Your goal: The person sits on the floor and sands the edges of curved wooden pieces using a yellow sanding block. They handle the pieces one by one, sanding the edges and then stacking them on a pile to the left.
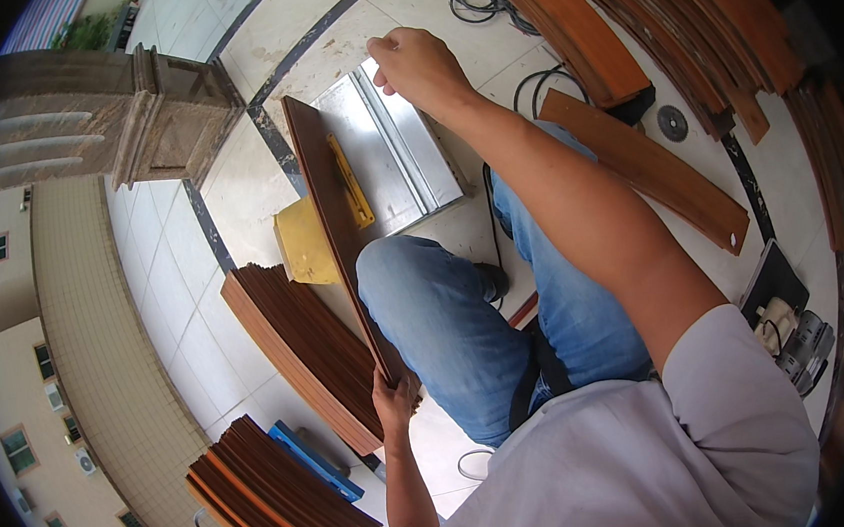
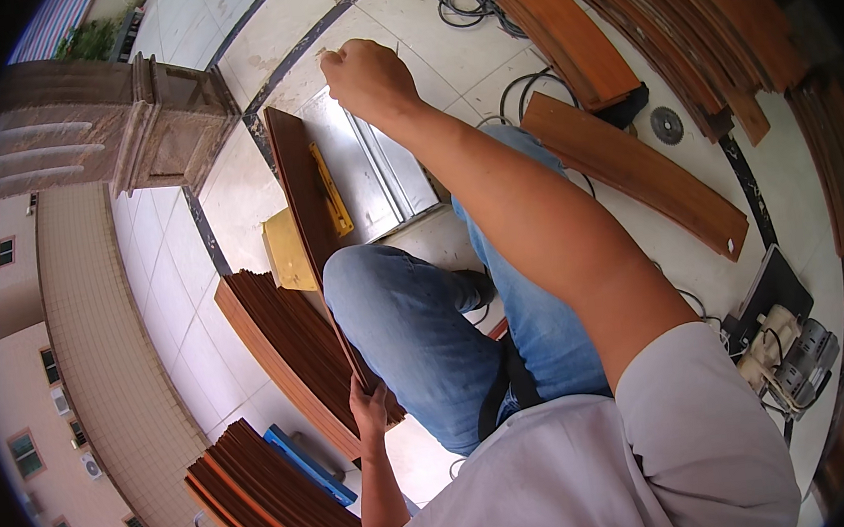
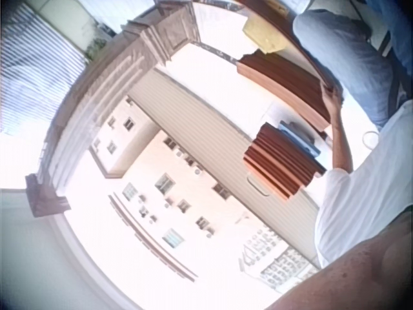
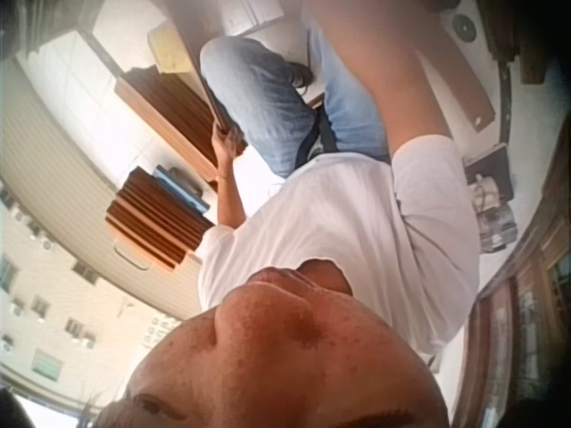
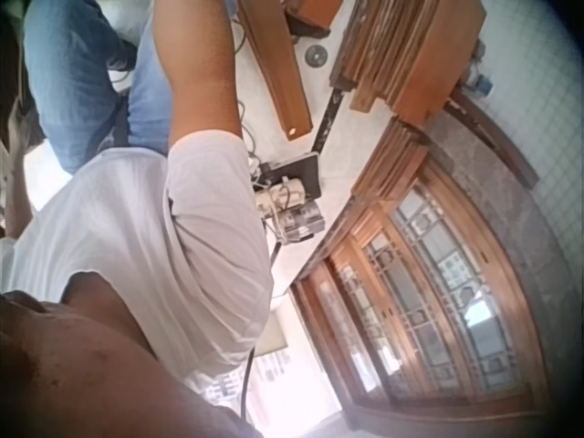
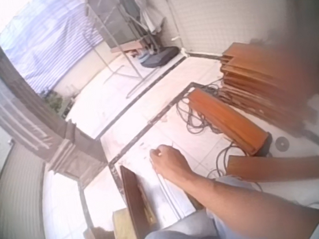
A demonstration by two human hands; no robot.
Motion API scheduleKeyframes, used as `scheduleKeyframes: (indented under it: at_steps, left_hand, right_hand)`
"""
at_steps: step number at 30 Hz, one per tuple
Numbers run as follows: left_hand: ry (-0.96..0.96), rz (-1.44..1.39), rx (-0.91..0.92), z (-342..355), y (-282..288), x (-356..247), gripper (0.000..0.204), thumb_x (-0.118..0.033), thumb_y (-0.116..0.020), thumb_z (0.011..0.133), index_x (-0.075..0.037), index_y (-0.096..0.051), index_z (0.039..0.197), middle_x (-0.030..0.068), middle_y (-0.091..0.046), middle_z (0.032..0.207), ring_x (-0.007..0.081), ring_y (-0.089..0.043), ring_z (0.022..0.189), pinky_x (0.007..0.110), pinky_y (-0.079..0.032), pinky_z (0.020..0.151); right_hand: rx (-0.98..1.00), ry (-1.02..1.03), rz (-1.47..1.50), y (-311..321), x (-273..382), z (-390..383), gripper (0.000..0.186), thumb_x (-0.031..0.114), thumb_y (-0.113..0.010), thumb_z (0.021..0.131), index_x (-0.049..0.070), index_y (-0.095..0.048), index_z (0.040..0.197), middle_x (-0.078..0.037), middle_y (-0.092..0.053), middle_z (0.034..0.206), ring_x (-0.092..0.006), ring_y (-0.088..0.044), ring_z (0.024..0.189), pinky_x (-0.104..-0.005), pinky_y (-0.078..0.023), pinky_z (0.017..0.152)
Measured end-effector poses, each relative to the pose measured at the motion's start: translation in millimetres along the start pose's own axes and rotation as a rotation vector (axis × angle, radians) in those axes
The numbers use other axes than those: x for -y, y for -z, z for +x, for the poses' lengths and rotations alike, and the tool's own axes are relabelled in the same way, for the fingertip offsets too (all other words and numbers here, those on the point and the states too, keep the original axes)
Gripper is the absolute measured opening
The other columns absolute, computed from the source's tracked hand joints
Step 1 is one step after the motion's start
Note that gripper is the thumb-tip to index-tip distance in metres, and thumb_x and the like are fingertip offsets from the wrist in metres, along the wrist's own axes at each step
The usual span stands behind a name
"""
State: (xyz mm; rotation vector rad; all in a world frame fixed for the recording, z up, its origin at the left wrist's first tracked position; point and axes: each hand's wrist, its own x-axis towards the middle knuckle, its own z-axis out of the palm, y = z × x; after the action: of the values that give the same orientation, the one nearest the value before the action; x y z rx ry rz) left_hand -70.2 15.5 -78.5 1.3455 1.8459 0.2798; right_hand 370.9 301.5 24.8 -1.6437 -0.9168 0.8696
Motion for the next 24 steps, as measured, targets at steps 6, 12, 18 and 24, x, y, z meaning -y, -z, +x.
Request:
scheduleKeyframes:
  at_steps: [6,12,18,24]
  left_hand:
    - [0.021,-0.04,0.007,-11.5,0.3,9.0,0.053,0.0,-0.064,0.092,0.002,-0.054,0.144,0.0194,-0.071,0.123,0.0273,-0.07,0.107,0.037,-0.053,0.098]
    - [-0.016,-0.013,0.007,-35.6,2.0,43.0,0.057,0.003,-0.062,0.093,0.001,-0.05,0.149,0.0209,-0.069,0.13,0.03,-0.07,0.114,0.038,-0.052,0.103]
    - [0.035,-0.045,0.017,-62.4,3.7,48.8,0.058,0.006,-0.061,0.094,0.001,-0.048,0.151,0.0195,-0.068,0.13,0.0267,-0.069,0.116,0.036,-0.052,0.103]
    - [0.022,-0.098,0.014,-73.8,4.0,64.7,0.058,0.008,-0.062,0.093,0.002,-0.049,0.149,0.0173,-0.068,0.128,0.0246,-0.068,0.118,0.035,-0.052,0.102]
  right_hand:
    - [0.039,-0.027,0.02,2.2,2.1,-5.3,0.041,0.035,-0.053,0.101,-0.002,-0.07,0.101,-0.007,-0.074,0.079,-0.0165,-0.069,0.07,-0.033,-0.054,0.074]
    - [0.024,0.0,-0.007,1.1,-2.9,-6.3,0.041,0.036,-0.054,0.101,-0.002,-0.07,0.101,-0.008,-0.074,0.079,-0.0168,-0.069,0.071,-0.0328,-0.054,0.074]
    - [0.034,0.005,-0.006,-0.2,-6.1,-7.0,0.041,0.036,-0.054,0.101,-0.002,-0.07,0.101,-0.007,-0.074,0.079,-0.0161,-0.069,0.071,-0.0328,-0.054,0.074]
    - [0.066,-0.018,-0.003,1.9,-1.5,-11.3,0.042,0.037,-0.054,0.102,-0.002,-0.07,0.102,-0.008,-0.074,0.08,-0.0164,-0.068,0.071,-0.0327,-0.054,0.074]
